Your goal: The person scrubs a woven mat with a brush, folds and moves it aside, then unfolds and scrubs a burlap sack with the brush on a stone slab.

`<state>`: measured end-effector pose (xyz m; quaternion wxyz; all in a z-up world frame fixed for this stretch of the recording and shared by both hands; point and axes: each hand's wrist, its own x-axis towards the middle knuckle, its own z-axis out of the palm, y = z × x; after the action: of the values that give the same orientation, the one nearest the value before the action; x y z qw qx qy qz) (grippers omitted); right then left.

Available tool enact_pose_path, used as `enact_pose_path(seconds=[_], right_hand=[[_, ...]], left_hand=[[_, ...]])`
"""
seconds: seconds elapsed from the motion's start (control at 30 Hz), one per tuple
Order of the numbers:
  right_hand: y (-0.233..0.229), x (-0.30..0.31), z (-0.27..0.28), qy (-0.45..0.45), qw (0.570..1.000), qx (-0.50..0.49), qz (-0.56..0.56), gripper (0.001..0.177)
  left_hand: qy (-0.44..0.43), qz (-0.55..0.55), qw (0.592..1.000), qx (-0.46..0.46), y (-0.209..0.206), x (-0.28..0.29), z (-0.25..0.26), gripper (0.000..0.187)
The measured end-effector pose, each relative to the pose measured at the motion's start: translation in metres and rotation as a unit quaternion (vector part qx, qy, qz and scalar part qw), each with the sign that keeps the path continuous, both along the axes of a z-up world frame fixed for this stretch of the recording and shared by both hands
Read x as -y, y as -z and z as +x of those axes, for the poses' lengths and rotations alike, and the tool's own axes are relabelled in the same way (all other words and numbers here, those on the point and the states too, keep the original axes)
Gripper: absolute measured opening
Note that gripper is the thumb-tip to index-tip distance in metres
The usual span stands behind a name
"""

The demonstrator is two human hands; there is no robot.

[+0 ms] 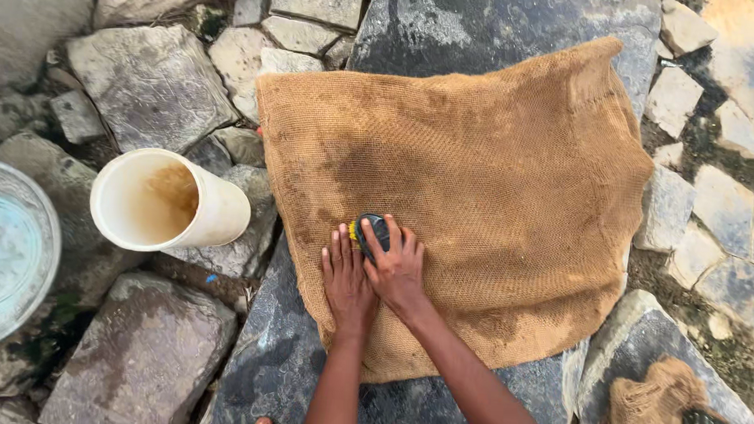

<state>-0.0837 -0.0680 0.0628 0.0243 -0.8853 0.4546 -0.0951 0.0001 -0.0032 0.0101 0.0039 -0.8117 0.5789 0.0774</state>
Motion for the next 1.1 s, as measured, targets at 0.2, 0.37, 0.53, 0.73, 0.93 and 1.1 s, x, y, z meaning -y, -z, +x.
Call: enact_pose_path(seconds=[0.2,0.37,0.53,0.73,0.93,1.1], right_hand=[[0.044,0.07,-0.108,0.13,0.986,-0.091,0.044,0.055],[0.044,0.104,-0.177,0.238,0.943,-0.151,-0.179,0.072],[0.047,0.027,-0.072,0.13,0.971,-0.157,-0.121,0.091],[0.056,0.01,-0.069,-0.022,0.998,0.011,-0.054,0.093],[0.041,0.102,-0.238,0.165,0.963,-0.195,-0.09,0.076],[0.003,0.145,-0.3,0.132,0.969,-0.199,-0.062,0.076]], left_hand=[[-0.07,-0.102,0.987,-0.101,0.009,-0.006,-0.002,0.064],[-0.085,-0.084,0.989,-0.081,0.005,0.003,-0.006,0.066],[-0.088,-0.066,0.991,-0.074,0.003,0.003,-0.005,0.066],[-0.091,-0.052,0.992,-0.072,0.005,0.006,-0.005,0.068],[-0.093,-0.079,0.991,-0.052,0.006,0.005,-0.005,0.067],[-0.093,-0.074,0.992,-0.039,-0.001,0.006,-0.005,0.066]])
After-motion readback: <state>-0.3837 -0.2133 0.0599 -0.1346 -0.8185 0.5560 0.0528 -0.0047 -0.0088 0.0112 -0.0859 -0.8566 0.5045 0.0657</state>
